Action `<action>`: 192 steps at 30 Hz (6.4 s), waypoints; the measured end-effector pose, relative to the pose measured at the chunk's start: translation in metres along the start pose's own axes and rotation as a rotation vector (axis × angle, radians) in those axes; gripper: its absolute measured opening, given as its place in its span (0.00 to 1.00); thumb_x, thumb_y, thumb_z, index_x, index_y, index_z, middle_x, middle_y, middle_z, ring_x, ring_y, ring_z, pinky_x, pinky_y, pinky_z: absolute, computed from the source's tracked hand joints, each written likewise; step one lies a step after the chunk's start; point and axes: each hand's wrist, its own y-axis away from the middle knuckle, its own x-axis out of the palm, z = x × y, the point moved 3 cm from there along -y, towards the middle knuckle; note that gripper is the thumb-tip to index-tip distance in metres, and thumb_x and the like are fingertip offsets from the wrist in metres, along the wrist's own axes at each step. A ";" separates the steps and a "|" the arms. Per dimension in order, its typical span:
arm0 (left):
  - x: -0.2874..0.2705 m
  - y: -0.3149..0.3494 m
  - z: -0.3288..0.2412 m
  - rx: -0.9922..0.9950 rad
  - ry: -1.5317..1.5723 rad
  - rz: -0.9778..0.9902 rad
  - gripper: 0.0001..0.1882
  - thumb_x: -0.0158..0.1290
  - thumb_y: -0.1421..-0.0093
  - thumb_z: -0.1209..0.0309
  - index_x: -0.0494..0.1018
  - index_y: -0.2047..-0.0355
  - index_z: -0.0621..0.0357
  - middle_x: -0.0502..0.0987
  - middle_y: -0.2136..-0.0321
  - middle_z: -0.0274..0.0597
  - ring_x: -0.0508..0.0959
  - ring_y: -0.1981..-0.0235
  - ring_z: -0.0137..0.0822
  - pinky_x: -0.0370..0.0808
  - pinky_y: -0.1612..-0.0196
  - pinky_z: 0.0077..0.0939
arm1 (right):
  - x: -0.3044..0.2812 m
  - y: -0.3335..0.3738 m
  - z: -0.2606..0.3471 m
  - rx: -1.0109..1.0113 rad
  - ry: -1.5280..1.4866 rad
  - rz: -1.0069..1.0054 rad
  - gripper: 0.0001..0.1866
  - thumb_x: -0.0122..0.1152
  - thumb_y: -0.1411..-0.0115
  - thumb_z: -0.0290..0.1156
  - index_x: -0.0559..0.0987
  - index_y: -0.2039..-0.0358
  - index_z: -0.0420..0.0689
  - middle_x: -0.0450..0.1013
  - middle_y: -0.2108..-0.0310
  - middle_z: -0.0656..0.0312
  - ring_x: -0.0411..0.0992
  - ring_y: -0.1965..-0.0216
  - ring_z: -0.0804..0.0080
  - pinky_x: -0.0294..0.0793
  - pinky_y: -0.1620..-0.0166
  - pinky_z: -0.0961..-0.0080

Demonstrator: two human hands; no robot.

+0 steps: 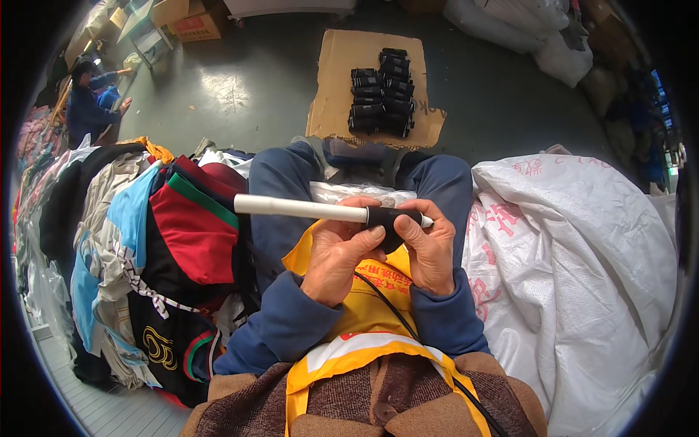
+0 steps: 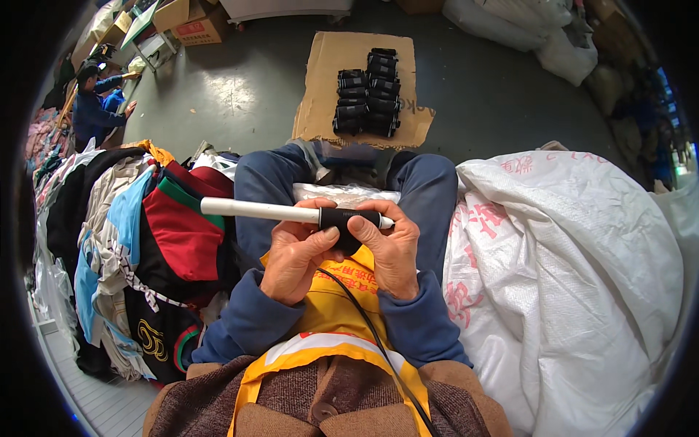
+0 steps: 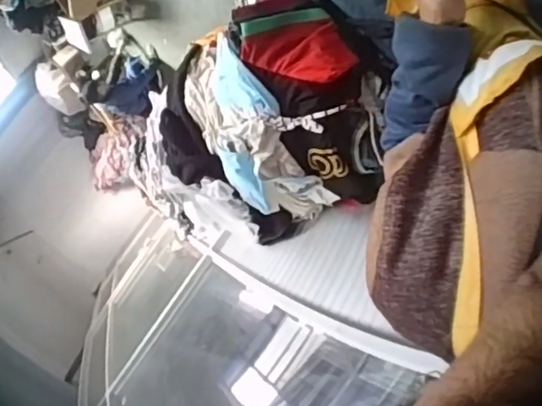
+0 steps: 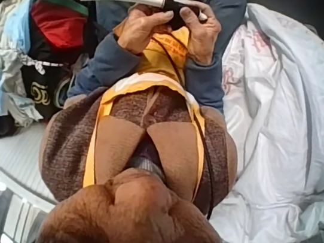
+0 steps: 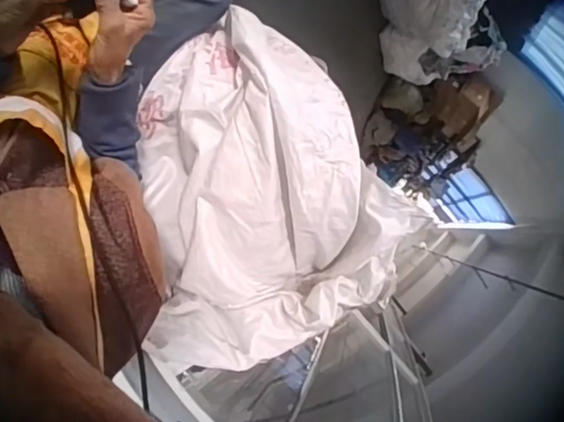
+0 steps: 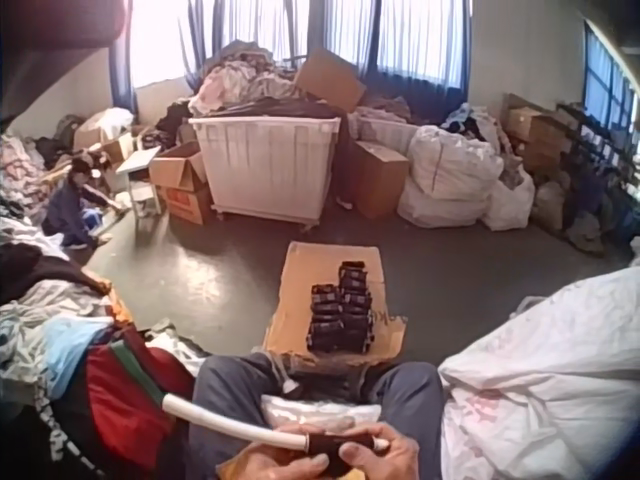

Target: Taping small black components onto white tubes as part of an assembly process.

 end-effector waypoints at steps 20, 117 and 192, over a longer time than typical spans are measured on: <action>-0.011 0.001 0.006 -0.043 -0.001 0.075 0.18 0.54 0.47 0.80 0.65 0.56 0.61 0.72 0.64 0.41 0.75 0.66 0.30 0.76 0.66 0.20 | 0.002 0.000 0.019 -0.041 0.238 0.127 0.14 0.66 0.49 0.29 0.75 0.63 0.38 0.73 0.65 0.60 0.71 0.63 0.77 0.72 0.58 0.84; -0.027 -0.005 0.025 0.017 0.056 -0.056 0.15 0.55 0.47 0.79 0.66 0.59 0.59 0.72 0.64 0.42 0.76 0.67 0.31 0.78 0.67 0.20 | -0.011 0.000 -0.041 0.420 -0.411 0.035 0.19 0.62 0.46 0.41 0.72 0.57 0.45 0.70 0.61 0.63 0.69 0.60 0.72 0.70 0.61 0.75; -0.082 0.002 0.037 0.108 -0.144 -0.318 0.08 0.56 0.46 0.75 0.70 0.68 0.65 0.70 0.85 0.33 0.65 0.88 0.19 0.60 0.86 0.12 | -0.005 0.002 -0.084 0.370 0.222 0.229 0.19 0.63 0.46 0.27 0.69 0.55 0.37 0.71 0.68 0.61 0.68 0.72 0.84 0.69 0.69 0.88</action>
